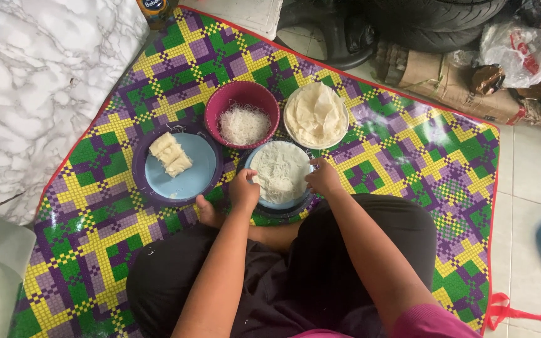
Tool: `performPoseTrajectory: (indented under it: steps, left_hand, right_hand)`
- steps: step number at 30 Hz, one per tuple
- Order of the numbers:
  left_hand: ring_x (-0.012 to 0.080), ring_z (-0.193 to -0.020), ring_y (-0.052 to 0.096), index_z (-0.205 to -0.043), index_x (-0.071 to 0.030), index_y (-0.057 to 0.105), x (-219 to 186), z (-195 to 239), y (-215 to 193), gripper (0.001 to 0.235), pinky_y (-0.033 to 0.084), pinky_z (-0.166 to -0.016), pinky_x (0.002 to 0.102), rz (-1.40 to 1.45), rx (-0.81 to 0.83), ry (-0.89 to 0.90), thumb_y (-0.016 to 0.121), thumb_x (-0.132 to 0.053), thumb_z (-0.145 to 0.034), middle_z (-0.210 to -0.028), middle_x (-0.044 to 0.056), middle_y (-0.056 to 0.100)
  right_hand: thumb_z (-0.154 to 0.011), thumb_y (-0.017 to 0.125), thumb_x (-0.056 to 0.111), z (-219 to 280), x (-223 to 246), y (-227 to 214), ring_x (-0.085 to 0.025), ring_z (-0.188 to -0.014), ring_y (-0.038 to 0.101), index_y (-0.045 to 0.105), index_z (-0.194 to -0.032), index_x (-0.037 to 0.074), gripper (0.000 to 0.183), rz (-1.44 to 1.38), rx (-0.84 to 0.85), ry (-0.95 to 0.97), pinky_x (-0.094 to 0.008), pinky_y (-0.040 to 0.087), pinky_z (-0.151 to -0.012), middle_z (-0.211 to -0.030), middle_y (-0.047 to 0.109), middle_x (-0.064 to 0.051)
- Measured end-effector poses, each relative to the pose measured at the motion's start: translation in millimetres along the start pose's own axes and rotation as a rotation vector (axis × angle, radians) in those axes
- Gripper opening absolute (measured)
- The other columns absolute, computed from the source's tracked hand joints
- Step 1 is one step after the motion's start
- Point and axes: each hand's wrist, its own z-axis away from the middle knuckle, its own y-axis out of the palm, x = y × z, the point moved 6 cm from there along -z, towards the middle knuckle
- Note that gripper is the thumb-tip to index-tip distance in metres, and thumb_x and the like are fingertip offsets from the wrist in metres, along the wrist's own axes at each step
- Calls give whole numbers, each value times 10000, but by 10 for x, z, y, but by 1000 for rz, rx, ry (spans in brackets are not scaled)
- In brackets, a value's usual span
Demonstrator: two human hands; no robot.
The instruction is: The person is preparing small pastries by placing a white filling onto individual dough pieces and folding them into shape.
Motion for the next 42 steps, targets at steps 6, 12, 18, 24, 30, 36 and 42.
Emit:
performPoseTrajectory:
  steps: [6, 12, 18, 24, 30, 36, 42]
  left_hand:
    - [342, -1262, 632, -1255, -200, 741, -22, 23, -9, 445, 520, -1023, 463, 18, 31, -55, 652, -77, -836, -1254, 114, 718]
    - [407, -1252, 621, -1358, -161, 706, -136, 127, -129, 532, 512, -1024, 500, 28, 58, -61, 602, -77, -843, -1304, 194, 682]
    - [383, -1256, 630, -1368, -198, 698, -106, 139, -128, 548, 512, -1042, 489, -89, 45, -68, 609, -131, -831, -1284, 169, 695]
    - [376, -1272, 614, -1370, -173, 695, -142, 220, -181, 566, 492, -1061, 482, -51, 39, -83, 575, -108, -821, -1294, 169, 677]
    - [366, -1302, 594, -1391, -168, 681, -236, 273, -230, 566, 473, -1086, 473, -39, 43, -109, 552, -86, -846, -1326, 155, 659]
    - [380, -1323, 574, -1406, -157, 657, -294, 298, -256, 570, 481, -1076, 491, -21, 54, -85, 564, -39, -856, -1355, 155, 647]
    - [362, -1303, 588, -1393, -169, 650, -513, 472, -440, 504, 496, -1061, 501, -6, 44, -143, 561, -41, -914, -1367, 145, 625]
  right_hand:
    - [-797, 707, -28, -50, -11, 10, -313, -626, 731, 578, -1331, 16, 551, 71, -2, -11, -381, 652, -457, -839, 633, -192]
    - [-809, 702, 15, -3, 82, 0, -310, -642, 735, 617, -1327, 19, 525, 142, -16, -40, -384, 662, -485, -857, 640, -196]
    - [-838, 695, 43, 27, 110, 21, -319, -715, 738, 604, -1362, 16, 533, 149, -4, -62, -408, 665, -513, -905, 630, -206]
    - [-818, 699, -22, 195, 256, 70, -327, -754, 743, 547, -1421, 8, 622, 170, 23, 12, -385, 665, -558, -1023, 613, -256]
    - [-820, 691, -29, 164, 241, 62, -336, -738, 748, 555, -1404, 6, 601, 168, 14, 21, -372, 667, -565, -990, 637, -257]
    - [-804, 705, -37, 99, 190, 49, -342, -710, 744, 572, -1380, 7, 593, 158, 2, 10, -384, 666, -532, -963, 628, -257]
    - [-843, 679, -39, 173, 242, 21, -366, -729, 738, 561, -1386, -4, 557, 178, -18, -22, -409, 674, -553, -958, 639, -274]
